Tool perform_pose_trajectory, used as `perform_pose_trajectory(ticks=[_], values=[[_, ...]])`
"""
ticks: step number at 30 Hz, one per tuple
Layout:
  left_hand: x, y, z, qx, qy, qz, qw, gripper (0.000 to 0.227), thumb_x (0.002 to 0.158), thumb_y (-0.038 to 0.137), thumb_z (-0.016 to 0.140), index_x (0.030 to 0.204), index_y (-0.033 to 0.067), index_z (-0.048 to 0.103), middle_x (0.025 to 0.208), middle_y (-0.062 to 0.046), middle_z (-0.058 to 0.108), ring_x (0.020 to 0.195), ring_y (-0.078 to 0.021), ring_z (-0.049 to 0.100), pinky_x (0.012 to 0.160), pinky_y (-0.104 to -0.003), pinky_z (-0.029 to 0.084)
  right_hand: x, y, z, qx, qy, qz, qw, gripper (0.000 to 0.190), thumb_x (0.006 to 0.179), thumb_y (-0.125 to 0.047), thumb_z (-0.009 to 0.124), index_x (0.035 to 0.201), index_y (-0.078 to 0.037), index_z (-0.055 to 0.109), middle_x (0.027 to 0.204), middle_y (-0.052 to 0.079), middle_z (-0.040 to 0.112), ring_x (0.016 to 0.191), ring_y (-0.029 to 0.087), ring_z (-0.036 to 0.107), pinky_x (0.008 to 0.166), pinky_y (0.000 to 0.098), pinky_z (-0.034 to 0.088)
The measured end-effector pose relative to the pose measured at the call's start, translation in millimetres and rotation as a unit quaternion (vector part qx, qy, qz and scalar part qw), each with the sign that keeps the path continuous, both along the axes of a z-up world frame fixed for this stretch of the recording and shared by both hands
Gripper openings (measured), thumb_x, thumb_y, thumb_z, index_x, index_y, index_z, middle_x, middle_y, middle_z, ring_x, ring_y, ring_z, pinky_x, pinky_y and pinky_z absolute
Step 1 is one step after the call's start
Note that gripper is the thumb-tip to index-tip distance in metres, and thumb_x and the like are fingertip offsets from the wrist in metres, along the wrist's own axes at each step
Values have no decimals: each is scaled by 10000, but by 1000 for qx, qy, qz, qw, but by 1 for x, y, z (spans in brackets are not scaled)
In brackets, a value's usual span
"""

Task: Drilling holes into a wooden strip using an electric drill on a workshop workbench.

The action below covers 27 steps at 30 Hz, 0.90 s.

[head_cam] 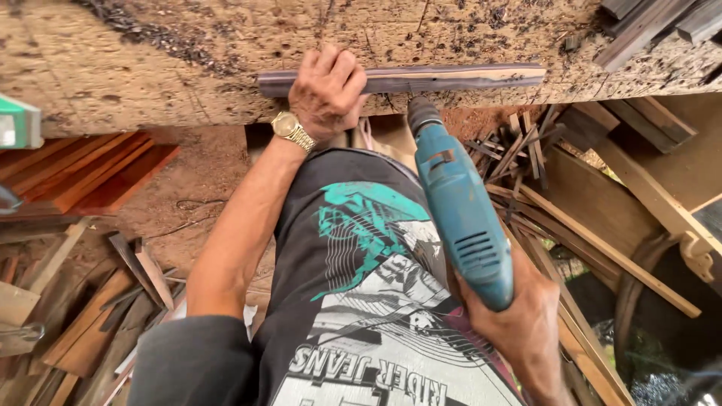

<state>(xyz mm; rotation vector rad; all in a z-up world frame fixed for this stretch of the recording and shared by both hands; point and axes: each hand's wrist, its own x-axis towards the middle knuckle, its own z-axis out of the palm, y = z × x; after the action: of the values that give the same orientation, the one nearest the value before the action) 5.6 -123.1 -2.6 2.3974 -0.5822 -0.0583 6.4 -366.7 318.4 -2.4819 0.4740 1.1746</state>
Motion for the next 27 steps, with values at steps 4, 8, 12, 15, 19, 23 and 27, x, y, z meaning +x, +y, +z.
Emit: perform_pose_trajectory(ticks=[4, 8, 12, 15, 19, 23, 27], values=[[0, 0, 1, 13, -2, 21, 1000, 406, 765, 261, 832, 1072, 51, 669, 1087, -85, 556, 1072, -289, 545, 853, -438, 444, -13, -13, -1, -34, 40, -5, 999, 316, 733, -200, 818, 977, -42, 694, 750, 125, 744, 628, 238, 751, 610, 352, 583], [2, 1, -1, 6, 14, 19, 1000, 379, 785, 249, 835, 1055, 35, 676, 1041, -89, 548, 1015, -288, 553, 823, -443, 443, -9, -13, -3, -7, -4, 12, 1000, 388, 687, -208, 810, 1023, -54, 693, 777, 91, 744, 659, 224, 758, 639, 326, 584], [5, 4, 3, -12, 20, 13, 1000, 392, 814, 250, 828, 1101, 26, 684, 1064, -78, 555, 1019, -282, 556, 844, -441, 452, -4, -19, -2, -15, 45, 61, 997, 404, 601, -213, 853, 948, -60, 714, 744, 91, 742, 563, 220, 735, 563, 341, 563], [5, 4, 3, -9, 23, 8, 1000, 393, 802, 228, 807, 1108, 14, 687, 1046, -81, 560, 998, -274, 573, 834, -432, 465, -27, -37, 11, -92, 100, 13, 991, 433, 722, -186, 770, 1135, -57, 751, 871, 104, 761, 788, 215, 757, 753, 332, 619], [8, 4, -1, -3, 6, 13, 1000, 362, 848, 177, 784, 1138, -17, 686, 1046, -76, 572, 983, -254, 582, 841, -413, 480, -80, -98, 25, -121, 57, 123, 983, 437, 875, -192, 678, 1267, 2, 677, 1188, 244, 714, 1105, 348, 726, 1028, 409, 545], [7, 6, 1, -10, 16, 14, 1000, 328, 879, 138, 754, 1152, -27, 677, 1045, -78, 578, 983, -254, 593, 849, -413, 497, -116, -130, 36, -154, 120, 122, 973, 430, 908, -193, 659, 1314, -52, 674, 1286, 250, 678, 1213, 362, 667, 1064, 413, 522], [9, 5, 0, -13, 23, 11, 1000, 305, 890, 127, 745, 1144, -28, 673, 1032, -85, 580, 957, -254, 593, 831, -413, 498, -98, -136, 32, -115, 260, 92, 954, 403, 953, -222, 599, 1344, -124, 621, 1257, 113, 712, 1217, 229, 713, 1066, 348, 547]])
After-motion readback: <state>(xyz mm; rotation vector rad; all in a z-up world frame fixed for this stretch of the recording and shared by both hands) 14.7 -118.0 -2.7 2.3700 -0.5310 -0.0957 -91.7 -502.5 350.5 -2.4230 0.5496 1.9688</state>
